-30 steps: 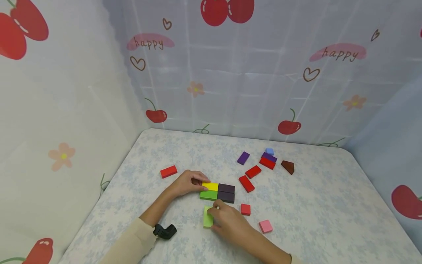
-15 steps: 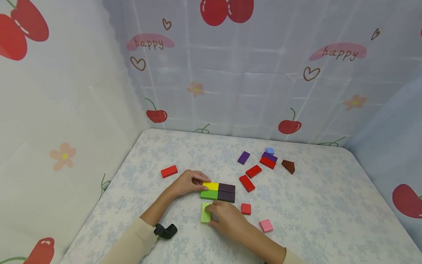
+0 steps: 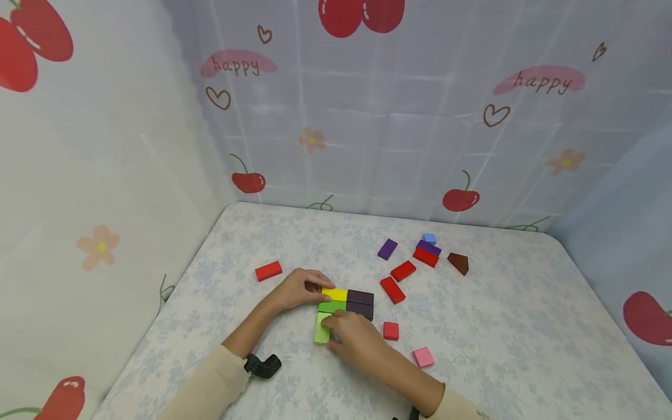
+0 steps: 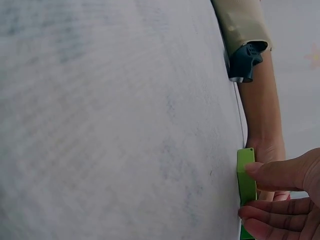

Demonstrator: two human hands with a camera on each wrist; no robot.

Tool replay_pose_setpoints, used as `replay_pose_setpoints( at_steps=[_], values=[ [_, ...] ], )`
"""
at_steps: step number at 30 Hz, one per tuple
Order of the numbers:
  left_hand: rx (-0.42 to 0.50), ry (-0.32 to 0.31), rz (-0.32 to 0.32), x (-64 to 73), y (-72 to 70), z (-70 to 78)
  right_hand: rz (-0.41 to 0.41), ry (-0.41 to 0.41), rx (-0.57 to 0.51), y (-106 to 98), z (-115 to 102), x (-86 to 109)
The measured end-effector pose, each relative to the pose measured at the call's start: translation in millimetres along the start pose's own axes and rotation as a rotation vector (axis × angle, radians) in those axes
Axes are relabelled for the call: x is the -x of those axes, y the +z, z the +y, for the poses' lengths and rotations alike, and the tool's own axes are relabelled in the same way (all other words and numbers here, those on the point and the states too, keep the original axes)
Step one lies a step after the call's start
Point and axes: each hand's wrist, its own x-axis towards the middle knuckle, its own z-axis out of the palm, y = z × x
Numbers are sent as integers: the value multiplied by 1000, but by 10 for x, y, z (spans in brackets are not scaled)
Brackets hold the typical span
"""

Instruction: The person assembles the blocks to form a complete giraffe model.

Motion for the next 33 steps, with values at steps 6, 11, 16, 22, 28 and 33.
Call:
replay_pose_setpoints(
  at_steps=[6, 11, 16, 22, 28, 33],
  values=[
    [-3, 8, -3, 0, -4, -4, 0, 1, 8, 3, 6, -23],
    [3, 1, 1, 2, -8, -24, 2, -2, 11, 11, 7, -35],
    [13, -1, 6, 4, -7, -29, 8, 16, 9, -43, -3, -13],
    [2, -26, 3, -30, 12, -180, 84, 62, -73, -355, 100, 96],
    [-20, -45, 14, -62, 17, -343, 232, 128, -130, -653, 414, 211],
    [-3, -36, 15, -51, 13, -363, 300, 188, -156, -767, 783, 259]
  ],
)
